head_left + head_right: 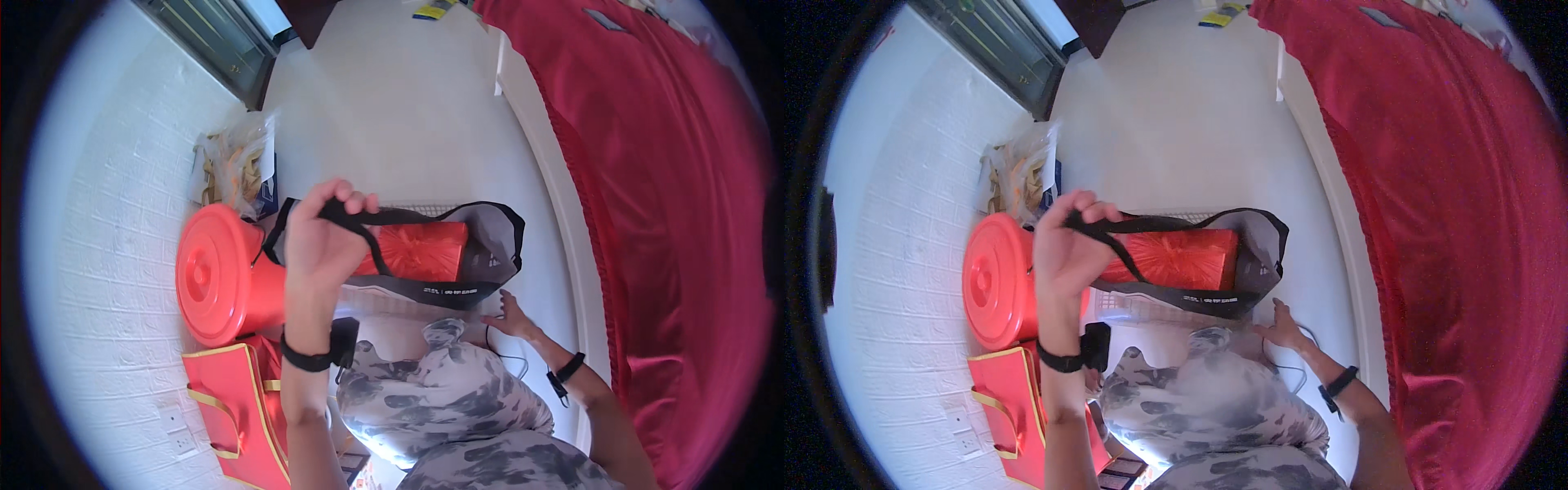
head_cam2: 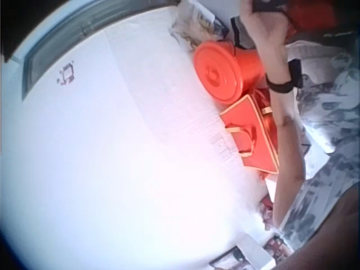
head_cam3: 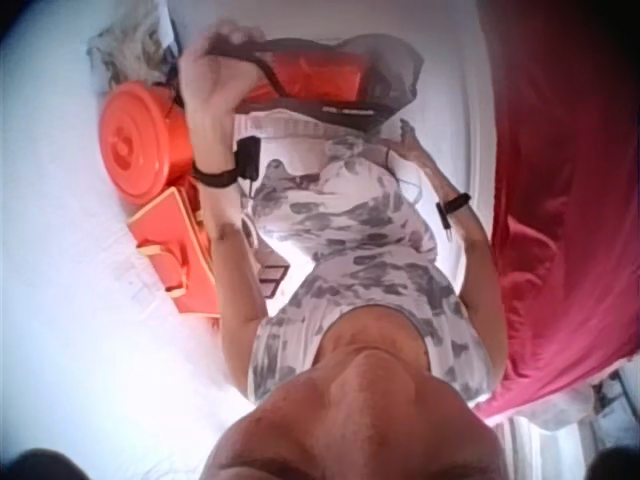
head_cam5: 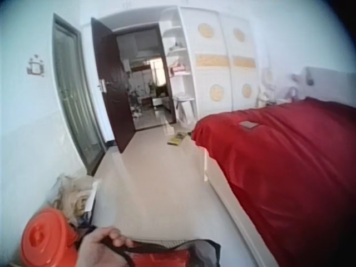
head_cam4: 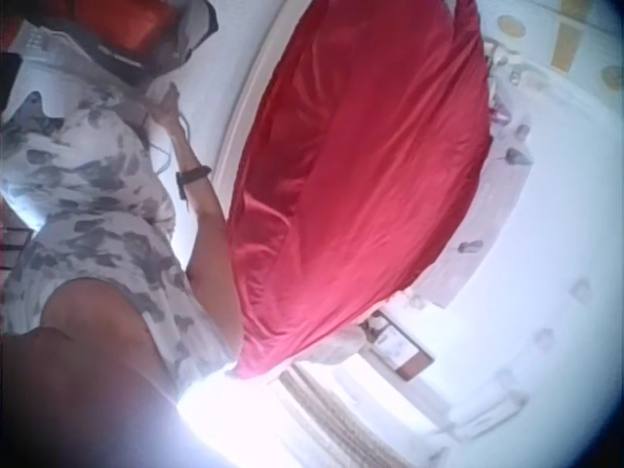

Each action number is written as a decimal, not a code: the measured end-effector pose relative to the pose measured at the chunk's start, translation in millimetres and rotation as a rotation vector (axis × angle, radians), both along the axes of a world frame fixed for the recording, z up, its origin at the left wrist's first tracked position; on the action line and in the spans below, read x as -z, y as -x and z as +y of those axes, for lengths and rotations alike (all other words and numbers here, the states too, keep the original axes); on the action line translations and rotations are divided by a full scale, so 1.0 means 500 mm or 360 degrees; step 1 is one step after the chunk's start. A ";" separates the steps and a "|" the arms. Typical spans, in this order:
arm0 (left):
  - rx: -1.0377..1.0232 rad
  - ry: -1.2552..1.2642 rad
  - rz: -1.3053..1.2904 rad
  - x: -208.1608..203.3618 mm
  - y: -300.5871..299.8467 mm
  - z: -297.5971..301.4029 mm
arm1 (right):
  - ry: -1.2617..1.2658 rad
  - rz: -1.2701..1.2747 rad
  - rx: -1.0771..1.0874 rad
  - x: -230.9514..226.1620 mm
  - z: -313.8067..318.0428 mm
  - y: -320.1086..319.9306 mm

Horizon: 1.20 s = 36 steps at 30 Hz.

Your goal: The camera wearer is organizing and sorting various gift bags, boxes, and plastic containers on the floor.

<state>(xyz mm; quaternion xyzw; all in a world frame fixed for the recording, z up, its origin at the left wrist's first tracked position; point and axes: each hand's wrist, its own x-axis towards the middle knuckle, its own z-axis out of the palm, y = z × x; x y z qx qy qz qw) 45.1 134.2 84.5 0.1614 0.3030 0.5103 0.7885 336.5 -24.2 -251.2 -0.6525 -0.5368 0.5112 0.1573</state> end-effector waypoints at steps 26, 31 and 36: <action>0.0103 -0.0757 -0.0353 -0.239 0.010 -0.077 | 0.0487 0.2082 0.1040 -0.129 0.283 0.019; 0.0099 -0.0736 -0.0325 -0.246 -0.009 -0.084 | 0.0345 0.1853 0.0678 -0.019 0.309 0.036; 0.0046 -0.0783 -0.0260 -0.243 -0.004 -0.123 | 0.0469 0.1803 0.0905 0.005 0.249 0.052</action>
